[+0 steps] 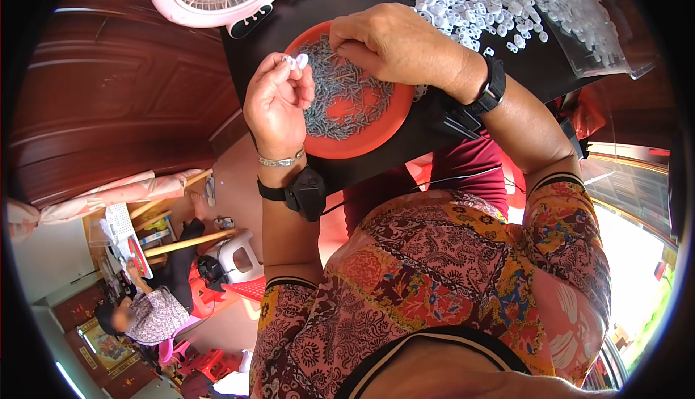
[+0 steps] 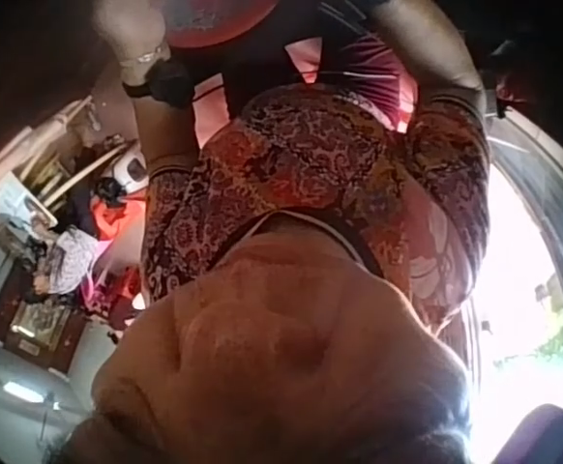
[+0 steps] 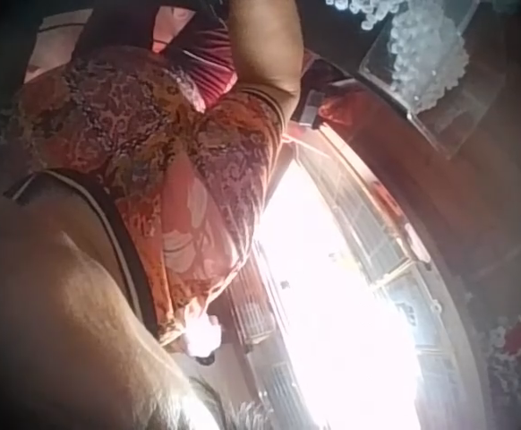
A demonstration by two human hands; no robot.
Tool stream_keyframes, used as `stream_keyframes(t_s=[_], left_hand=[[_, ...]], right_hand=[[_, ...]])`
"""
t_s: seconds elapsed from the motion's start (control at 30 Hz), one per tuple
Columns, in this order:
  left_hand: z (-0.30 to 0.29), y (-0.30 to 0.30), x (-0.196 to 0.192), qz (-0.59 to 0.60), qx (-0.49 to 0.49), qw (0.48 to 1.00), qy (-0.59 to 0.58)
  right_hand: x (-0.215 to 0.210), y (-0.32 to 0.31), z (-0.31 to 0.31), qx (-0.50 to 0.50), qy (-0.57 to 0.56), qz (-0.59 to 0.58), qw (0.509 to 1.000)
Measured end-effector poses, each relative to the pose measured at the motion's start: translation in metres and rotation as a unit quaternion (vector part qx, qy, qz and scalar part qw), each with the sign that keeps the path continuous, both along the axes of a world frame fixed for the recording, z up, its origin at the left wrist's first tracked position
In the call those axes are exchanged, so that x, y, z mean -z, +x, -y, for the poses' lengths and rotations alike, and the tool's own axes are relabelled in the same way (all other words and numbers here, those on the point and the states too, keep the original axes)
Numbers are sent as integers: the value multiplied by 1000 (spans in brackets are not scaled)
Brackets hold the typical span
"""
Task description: Assembling metal pins into small white plastic components at a desk.
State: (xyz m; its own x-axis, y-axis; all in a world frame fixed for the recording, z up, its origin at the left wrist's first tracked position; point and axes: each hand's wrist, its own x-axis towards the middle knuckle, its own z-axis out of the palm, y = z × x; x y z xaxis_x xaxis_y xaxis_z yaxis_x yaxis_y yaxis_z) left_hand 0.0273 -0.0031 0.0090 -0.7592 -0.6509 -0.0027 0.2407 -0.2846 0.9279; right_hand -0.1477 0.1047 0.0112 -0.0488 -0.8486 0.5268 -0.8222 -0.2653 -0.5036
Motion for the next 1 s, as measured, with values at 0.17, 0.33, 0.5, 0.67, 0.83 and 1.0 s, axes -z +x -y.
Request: stream_keyframes(t_s=[0.17, 0.33, 0.5, 0.67, 0.83, 1.0], left_hand=[[0, 1, 0, 17, 17, 999, -34], [-4, 0, 0, 96, 3, 991, -93], [-5, 1, -1, 86, -6, 992, -87], [-6, 1, 0, 108, -8, 990, -92], [-9, -1, -5, 162, -1, 980, -119], [-8, -1, -4, 167, -7, 980, -106]], right_hand=[[3, 0, 2, -10, 26, -24, 999], [7, -3, 2, -9, 34, -54, 998], [11, -2, 3, -1, 15, -104, 994], [-4, 6, -6, -203, 189, -31, 960], [8, 14, -6, -197, 146, -99, 964], [10, 16, -5, -171, 150, -138, 964]])
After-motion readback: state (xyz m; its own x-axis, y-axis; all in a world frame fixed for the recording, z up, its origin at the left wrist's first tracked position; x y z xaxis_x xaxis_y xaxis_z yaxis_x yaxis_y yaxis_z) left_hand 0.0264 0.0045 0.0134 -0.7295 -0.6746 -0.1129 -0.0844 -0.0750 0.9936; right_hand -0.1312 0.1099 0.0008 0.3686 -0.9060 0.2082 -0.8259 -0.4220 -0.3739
